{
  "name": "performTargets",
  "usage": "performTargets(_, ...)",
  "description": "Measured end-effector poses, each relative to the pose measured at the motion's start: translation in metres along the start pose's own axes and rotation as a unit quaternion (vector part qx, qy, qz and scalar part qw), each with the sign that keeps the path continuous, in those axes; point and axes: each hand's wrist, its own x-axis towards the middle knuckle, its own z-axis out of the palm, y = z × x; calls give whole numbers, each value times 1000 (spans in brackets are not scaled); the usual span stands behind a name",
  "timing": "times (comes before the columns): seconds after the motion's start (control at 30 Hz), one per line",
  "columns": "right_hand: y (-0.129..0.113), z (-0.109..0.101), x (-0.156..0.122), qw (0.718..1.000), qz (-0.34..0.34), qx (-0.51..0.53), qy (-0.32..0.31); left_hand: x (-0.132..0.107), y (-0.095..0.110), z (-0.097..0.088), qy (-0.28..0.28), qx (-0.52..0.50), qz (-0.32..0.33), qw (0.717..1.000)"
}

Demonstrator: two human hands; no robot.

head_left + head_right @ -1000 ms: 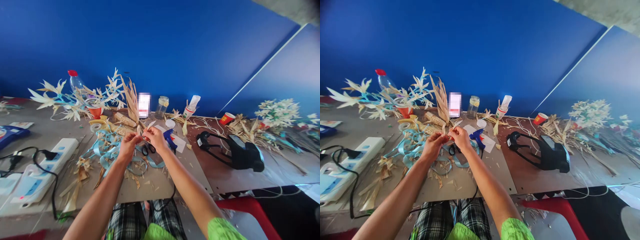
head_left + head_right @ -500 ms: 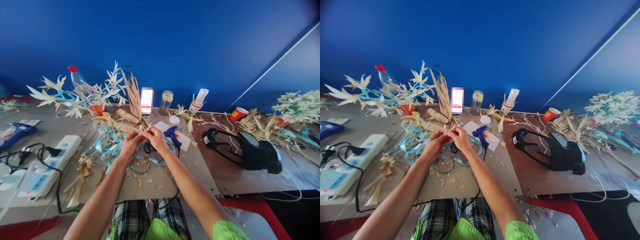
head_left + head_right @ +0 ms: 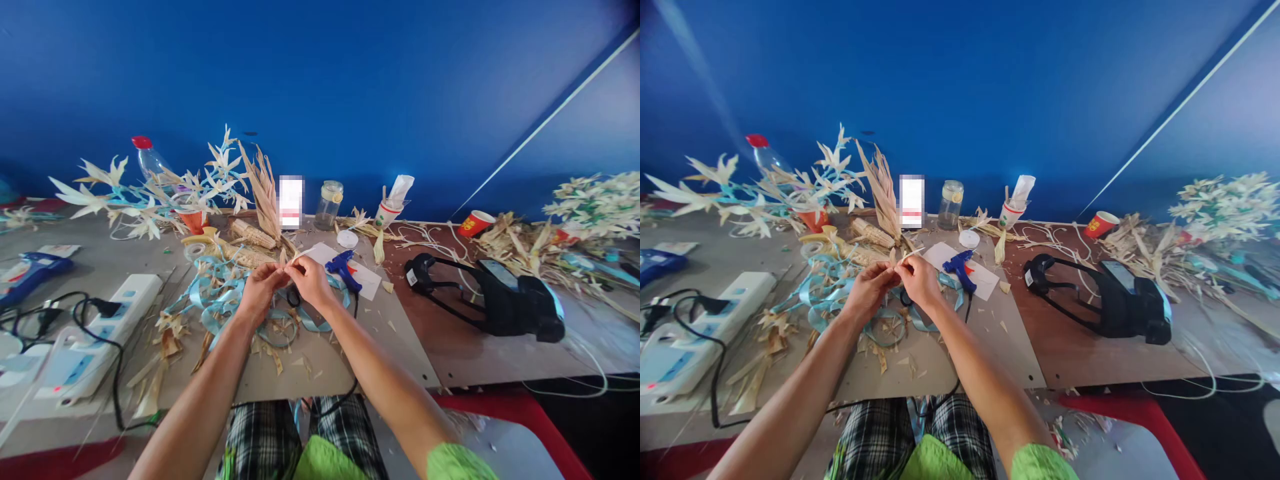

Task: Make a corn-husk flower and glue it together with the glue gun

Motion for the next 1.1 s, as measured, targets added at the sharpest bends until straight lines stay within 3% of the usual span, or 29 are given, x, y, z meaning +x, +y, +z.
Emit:
performTargets(0.47,5,0,-2,999,2,42,5,3,-5,0,11,15,29,999)
performTargets(0.6,10,2,-1,996,21,86,30,3,-5,-1,55,21,43,997)
performTargets(0.7,8,2,-2,993,36,115,6,3,-3,-2,77,27,59,995)
performTargets(1.1,1,10,-10,994,9,102,-33,1,-1,0,70,6,79,994)
